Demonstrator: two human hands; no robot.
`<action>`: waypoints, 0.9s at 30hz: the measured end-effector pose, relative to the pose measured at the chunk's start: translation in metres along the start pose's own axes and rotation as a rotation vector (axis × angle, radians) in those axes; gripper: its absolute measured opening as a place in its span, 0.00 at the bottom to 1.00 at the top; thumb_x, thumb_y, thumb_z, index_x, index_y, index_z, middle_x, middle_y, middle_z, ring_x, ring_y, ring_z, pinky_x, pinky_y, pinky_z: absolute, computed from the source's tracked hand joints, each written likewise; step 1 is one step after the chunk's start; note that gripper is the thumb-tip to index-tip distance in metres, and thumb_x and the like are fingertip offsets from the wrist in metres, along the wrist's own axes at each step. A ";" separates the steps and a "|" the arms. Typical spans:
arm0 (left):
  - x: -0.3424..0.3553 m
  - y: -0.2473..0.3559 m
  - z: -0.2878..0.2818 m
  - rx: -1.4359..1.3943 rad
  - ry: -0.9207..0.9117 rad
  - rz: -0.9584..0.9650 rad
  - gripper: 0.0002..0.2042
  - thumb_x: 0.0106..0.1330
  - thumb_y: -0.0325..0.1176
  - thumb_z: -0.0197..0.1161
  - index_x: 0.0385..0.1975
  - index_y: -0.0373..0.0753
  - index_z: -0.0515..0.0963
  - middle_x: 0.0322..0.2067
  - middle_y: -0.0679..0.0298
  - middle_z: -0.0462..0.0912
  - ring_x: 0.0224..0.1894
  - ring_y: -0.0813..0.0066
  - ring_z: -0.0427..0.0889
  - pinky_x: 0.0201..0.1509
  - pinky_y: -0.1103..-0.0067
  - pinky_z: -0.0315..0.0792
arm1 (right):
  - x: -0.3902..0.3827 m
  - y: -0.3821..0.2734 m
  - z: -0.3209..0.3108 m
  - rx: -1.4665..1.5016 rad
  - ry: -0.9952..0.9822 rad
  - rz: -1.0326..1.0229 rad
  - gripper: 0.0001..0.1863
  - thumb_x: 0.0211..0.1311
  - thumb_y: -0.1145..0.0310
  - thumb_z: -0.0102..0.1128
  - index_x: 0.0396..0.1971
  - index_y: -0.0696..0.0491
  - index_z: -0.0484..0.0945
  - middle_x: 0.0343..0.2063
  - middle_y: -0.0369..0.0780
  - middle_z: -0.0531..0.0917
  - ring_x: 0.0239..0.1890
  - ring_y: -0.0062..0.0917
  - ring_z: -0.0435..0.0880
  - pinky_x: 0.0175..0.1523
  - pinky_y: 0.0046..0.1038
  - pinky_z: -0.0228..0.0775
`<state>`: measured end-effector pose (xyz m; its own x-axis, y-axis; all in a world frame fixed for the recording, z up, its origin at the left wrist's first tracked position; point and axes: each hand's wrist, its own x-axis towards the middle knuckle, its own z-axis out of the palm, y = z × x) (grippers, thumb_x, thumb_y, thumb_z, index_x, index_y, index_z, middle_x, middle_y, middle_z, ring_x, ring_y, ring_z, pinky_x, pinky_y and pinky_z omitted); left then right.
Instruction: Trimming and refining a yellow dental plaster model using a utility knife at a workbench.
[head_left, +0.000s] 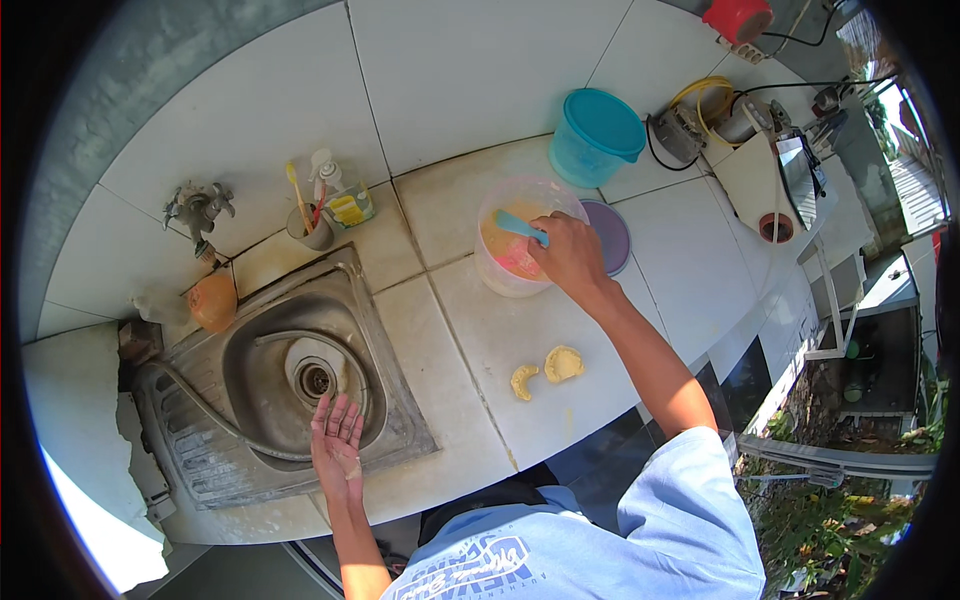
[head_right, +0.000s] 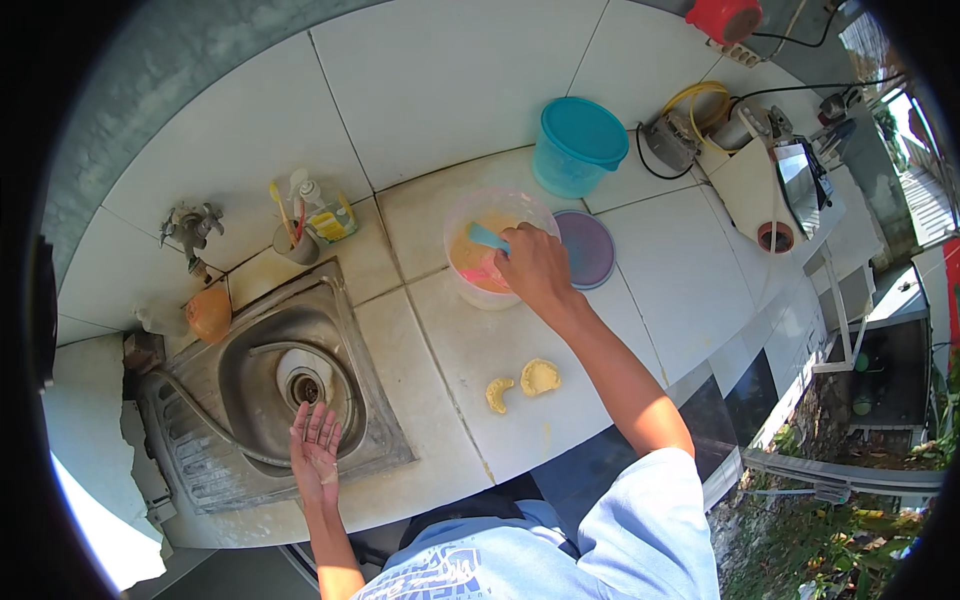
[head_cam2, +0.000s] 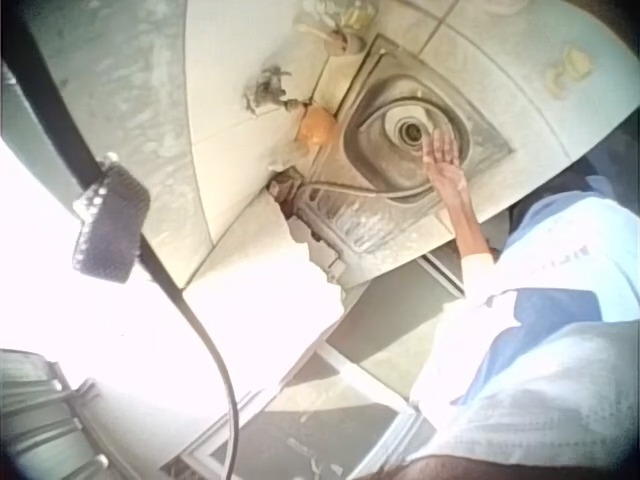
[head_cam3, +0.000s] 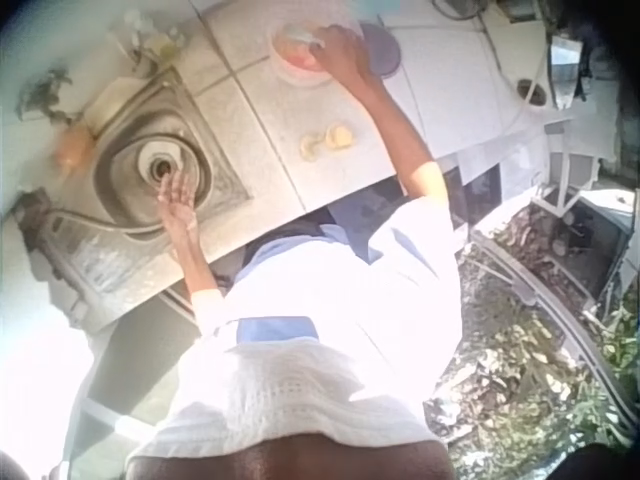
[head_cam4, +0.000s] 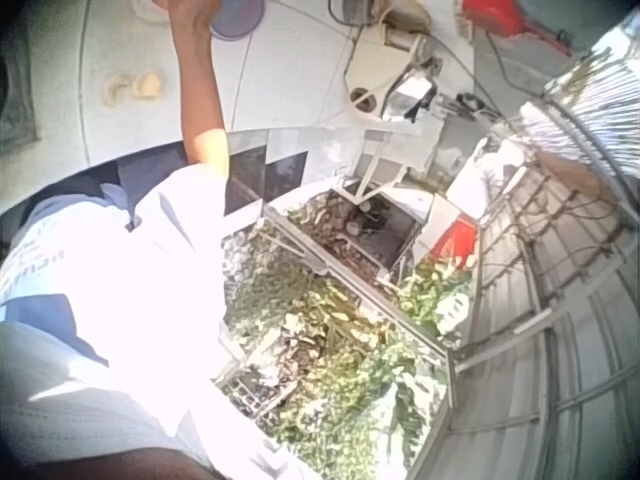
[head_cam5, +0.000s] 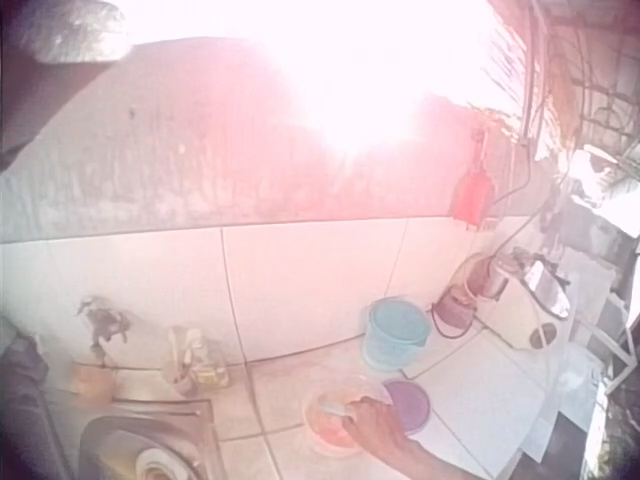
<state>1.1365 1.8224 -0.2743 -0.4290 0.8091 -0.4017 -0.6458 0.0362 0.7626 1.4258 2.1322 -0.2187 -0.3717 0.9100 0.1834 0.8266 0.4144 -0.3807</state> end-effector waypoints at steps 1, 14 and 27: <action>0.000 0.002 0.002 -0.006 -0.007 0.014 0.25 0.73 0.49 0.41 0.63 0.38 0.59 0.59 0.55 0.67 0.61 0.64 0.67 0.66 0.69 0.60 | -0.003 -0.004 -0.004 0.005 -0.001 -0.014 0.10 0.49 0.71 0.62 0.32 0.59 0.82 0.30 0.48 0.81 0.31 0.42 0.82 0.35 0.38 0.74; 0.040 0.050 0.121 -0.569 -0.415 -0.036 0.35 0.70 0.60 0.31 0.66 0.36 0.55 0.65 0.50 0.59 0.68 0.55 0.55 0.71 0.63 0.49 | -0.088 -0.129 -0.095 0.461 -0.332 -0.274 0.17 0.49 0.76 0.66 0.42 0.54 0.81 0.26 0.39 0.79 0.24 0.29 0.79 0.29 0.27 0.71; 0.027 0.036 0.101 -0.814 -0.411 -0.066 0.40 0.66 0.66 0.30 0.67 0.39 0.53 0.66 0.49 0.57 0.69 0.55 0.53 0.72 0.62 0.47 | -0.123 -0.199 -0.089 -0.243 -0.418 -0.873 0.25 0.46 0.73 0.57 0.50 0.52 0.75 0.37 0.38 0.75 0.27 0.25 0.80 0.26 0.24 0.75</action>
<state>1.1654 1.9048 -0.2060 -0.2170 0.9709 -0.1011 -0.9740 -0.2084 0.0891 1.3442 1.9372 -0.0850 -0.9705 0.2377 -0.0409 0.2399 0.9690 -0.0598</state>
